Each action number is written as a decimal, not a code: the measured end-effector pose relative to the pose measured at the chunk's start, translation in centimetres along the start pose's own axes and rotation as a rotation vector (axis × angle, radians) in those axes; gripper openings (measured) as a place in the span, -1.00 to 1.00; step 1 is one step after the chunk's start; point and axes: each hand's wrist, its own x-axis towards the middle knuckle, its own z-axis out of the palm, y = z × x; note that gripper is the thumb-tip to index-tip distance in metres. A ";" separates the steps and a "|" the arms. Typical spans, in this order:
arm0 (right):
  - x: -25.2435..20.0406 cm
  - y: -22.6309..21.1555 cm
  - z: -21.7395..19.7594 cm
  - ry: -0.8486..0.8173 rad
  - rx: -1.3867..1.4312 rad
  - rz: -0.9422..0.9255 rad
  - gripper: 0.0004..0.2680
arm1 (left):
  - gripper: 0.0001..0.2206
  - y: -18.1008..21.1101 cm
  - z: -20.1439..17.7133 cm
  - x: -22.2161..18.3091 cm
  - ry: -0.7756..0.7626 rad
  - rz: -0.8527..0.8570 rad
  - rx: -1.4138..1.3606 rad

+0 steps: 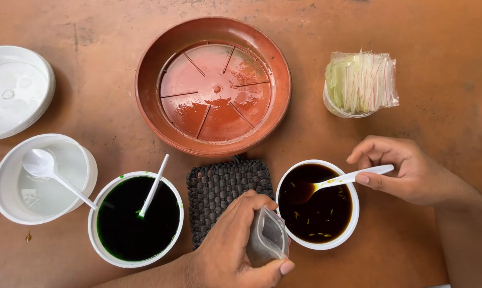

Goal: Using a spoon to carefully transfer liquid from bowls into small plastic zip-lock bags.

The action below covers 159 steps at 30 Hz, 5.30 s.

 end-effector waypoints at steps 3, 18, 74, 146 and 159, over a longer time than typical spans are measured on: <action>0.5 0.8 0.5 0.071 0.129 0.041 -0.84 | -0.42 0.2 -0.9 0.4 -0.011 0.038 -0.125; 1.3 2.0 1.2 0.103 0.281 0.086 -0.86 | -0.38 0.1 -3.2 0.6 -0.168 0.166 -0.121; 1.7 1.3 2.1 0.295 0.800 -0.105 -0.77 | -0.54 -0.2 -0.6 2.9 0.088 0.031 0.148; 2.9 -1.6 4.6 0.658 0.783 -0.159 -0.68 | -0.53 -0.6 -0.3 2.2 0.204 0.105 0.228; 3.4 -1.4 4.9 0.556 0.726 -0.186 -0.69 | -0.52 -0.6 -0.4 2.3 0.185 0.089 0.231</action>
